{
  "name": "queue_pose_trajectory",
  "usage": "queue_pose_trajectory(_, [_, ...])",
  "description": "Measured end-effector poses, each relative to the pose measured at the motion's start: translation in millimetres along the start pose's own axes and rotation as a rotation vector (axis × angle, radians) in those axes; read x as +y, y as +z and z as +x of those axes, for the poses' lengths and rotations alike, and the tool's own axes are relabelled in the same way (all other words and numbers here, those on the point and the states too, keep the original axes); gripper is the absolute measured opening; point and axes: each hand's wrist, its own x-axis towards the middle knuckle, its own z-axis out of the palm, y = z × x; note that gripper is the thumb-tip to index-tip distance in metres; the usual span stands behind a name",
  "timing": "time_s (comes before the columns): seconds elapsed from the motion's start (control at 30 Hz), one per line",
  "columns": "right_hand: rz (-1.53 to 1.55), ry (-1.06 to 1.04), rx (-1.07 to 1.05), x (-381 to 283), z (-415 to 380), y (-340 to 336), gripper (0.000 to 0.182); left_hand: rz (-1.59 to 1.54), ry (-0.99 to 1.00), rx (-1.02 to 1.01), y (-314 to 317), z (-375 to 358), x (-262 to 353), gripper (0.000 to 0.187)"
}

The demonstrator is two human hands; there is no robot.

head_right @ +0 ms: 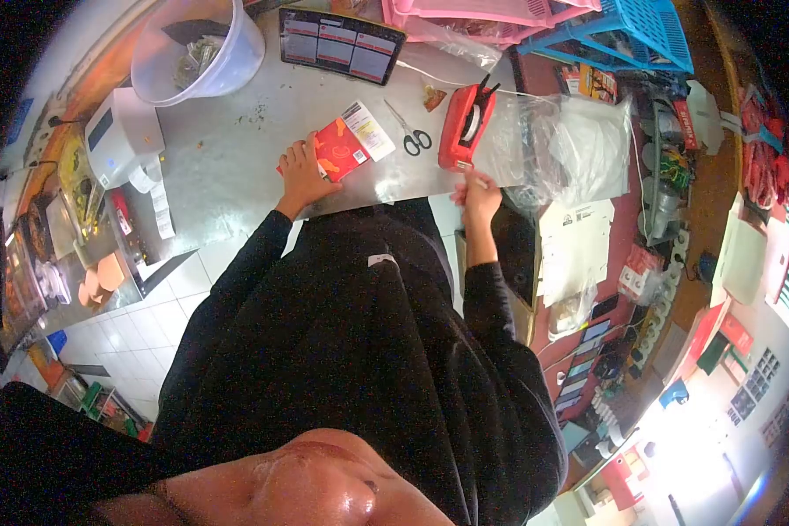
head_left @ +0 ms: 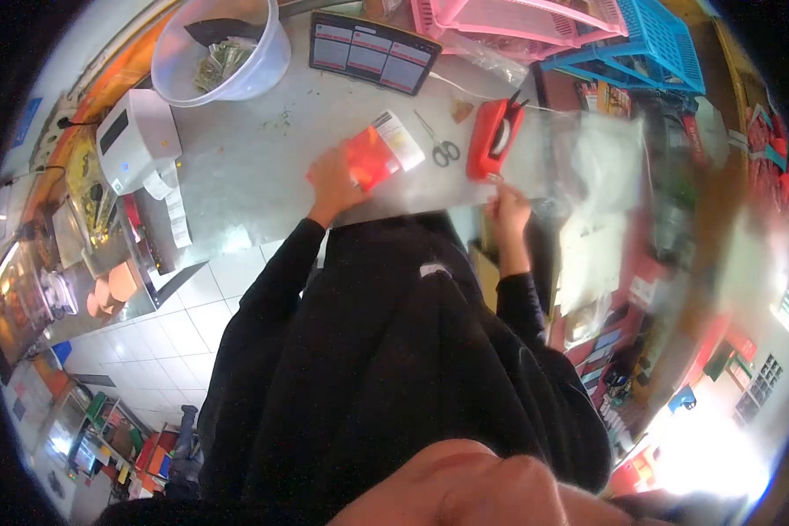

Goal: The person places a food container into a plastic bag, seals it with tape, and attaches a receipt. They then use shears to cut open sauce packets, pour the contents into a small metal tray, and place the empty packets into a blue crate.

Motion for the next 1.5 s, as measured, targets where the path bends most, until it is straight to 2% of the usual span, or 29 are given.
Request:
queue_pose_trajectory(0.13, [-0.2,0.125,0.075,12,-22,5,0.026,-0.091,0.014,0.015,-3,3,-1,0.113])
queue_pose_trajectory(0.2, [-0.619,-0.087,0.07,10,-10,2,0.026,-0.116,0.021,0.025,-4,2,-1,0.112])
queue_pose_trajectory(0.23, [-0.994,-0.101,-0.032,16,0,-9,0.027,-0.151,-0.038,0.013,-4,2,-3,0.112])
queue_pose_trajectory(0.27, [-0.994,-0.1,-0.035,29,1,-19,0.027,-0.186,-0.099,0.001,-4,1,-5,0.111])
queue_pose_trajectory(0.33, [-0.979,0.154,-0.169,22,-8,-18,0.026,-0.223,-0.132,0.025,-13,2,-3,0.11])
queue_pose_trajectory(0.37, [-0.994,0.03,-0.28,20,-12,-6,0.022,-0.257,-0.16,0.031,-18,-4,0,0.109])
queue_pose_trajectory(0.43, [-0.645,-0.003,-0.49,0,-35,46,0.023,-0.198,-0.22,0.023,-31,-7,14,0.109])
queue_pose_trajectory(0.5, [-0.601,-0.238,-0.642,-26,-66,108,0.025,-0.143,-0.268,0.028,-40,-2,30,0.108])
queue_pose_trajectory(0.57, [-0.669,-0.313,-0.704,-33,-81,149,0.032,-0.046,-0.252,0.157,-47,0,44,0.108])
queue_pose_trajectory(0.6, [-0.674,-0.319,-0.719,-30,-81,154,0.032,-0.044,-0.265,0.167,-51,1,49,0.108])
queue_pose_trajectory(0.67, [-0.942,-0.46,-0.438,-23,-81,164,0.045,-0.05,-0.278,0.317,-62,3,53,0.106])
queue_pose_trajectory(0.7, [-0.989,-0.398,-0.383,-28,-82,166,0.055,-0.047,-0.296,0.327,-67,3,53,0.106])
queue_pose_trajectory(0.8, [-1.076,-0.381,-0.43,-44,-85,166,0.057,-0.136,-0.375,0.324,-81,-5,49,0.104])
queue_pose_trajectory(0.87, [-1.056,-0.41,-0.448,-31,-71,164,0.059,-0.547,-0.42,0.097,-93,-7,36,0.086])
queue_pose_trajectory(0.9, [-0.957,-0.257,-0.538,-26,-66,163,0.056,-0.549,-0.424,0.102,-87,-10,29,0.086])
queue_pose_trajectory(0.93, [-0.855,-0.102,-0.623,-25,-66,163,0.052,-0.917,-0.432,0.031,-73,-13,21,0.081])
queue_pose_trajectory(0.97, [-0.862,-0.102,-0.627,-24,-66,161,0.052,-1.284,-0.431,-0.041,-59,-16,13,0.075])
queue_pose_trajectory(1.03, [-0.371,0.213,-0.913,-24,-70,159,0.041,-1.406,-0.423,-0.142,-40,-21,-3,0.075])
queue_pose_trajectory(1.13, [-0.245,0.36,-1.062,-3,-58,158,0.032,-1.683,-0.405,-0.353,-62,-24,-2,0.072])
queue_pose_trajectory(1.17, [-0.247,0.358,-1.06,1,-54,157,0.032,-1.844,-0.403,-0.466,-72,-25,2,0.07])
queue_pose_trajectory(1.23, [-0.552,0.173,-0.99,5,-47,159,0.028,-1.921,-0.438,-0.504,-71,-31,-7,0.068])
queue_pose_trajectory(1.27, [-0.555,0.17,-0.988,10,-40,158,0.028,-1.996,-0.477,-0.539,-67,-33,-12,0.066])
queue_pose_trajectory(1.3, [-0.815,-0.244,-0.754,19,-30,155,0.025,-1.876,-0.404,-0.402,-52,-33,-17,0.071])
queue_pose_trajectory(1.33, [-1.039,-0.652,-0.484,28,-20,153,0.024,-1.877,-0.405,-0.4,-51,-29,-18,0.071])
queue_pose_trajectory(1.37, [-1.063,-0.887,-0.352,33,-5,153,0.033,-1.487,-0.336,-0.224,-51,-27,-20,0.076])
queue_pose_trajectory(1.4, [-1.062,-0.889,-0.356,33,4,154,0.033,-1.091,-0.263,-0.057,-53,-25,-19,0.08])
queue_pose_trajectory(1.43, [-1.154,-0.746,-0.277,32,12,156,0.037,-1.071,-0.296,-0.032,-72,-19,-13,0.093])
queue_pose_trajectory(1.47, [-1.239,-0.598,-0.197,31,20,159,0.041,-1.068,-0.295,-0.027,-68,-19,-17,0.093])
queue_pose_trajectory(1.5, [-1.233,-0.499,-0.27,38,36,158,0.047,-0.853,-0.346,-0.017,-59,-18,-25,0.094])
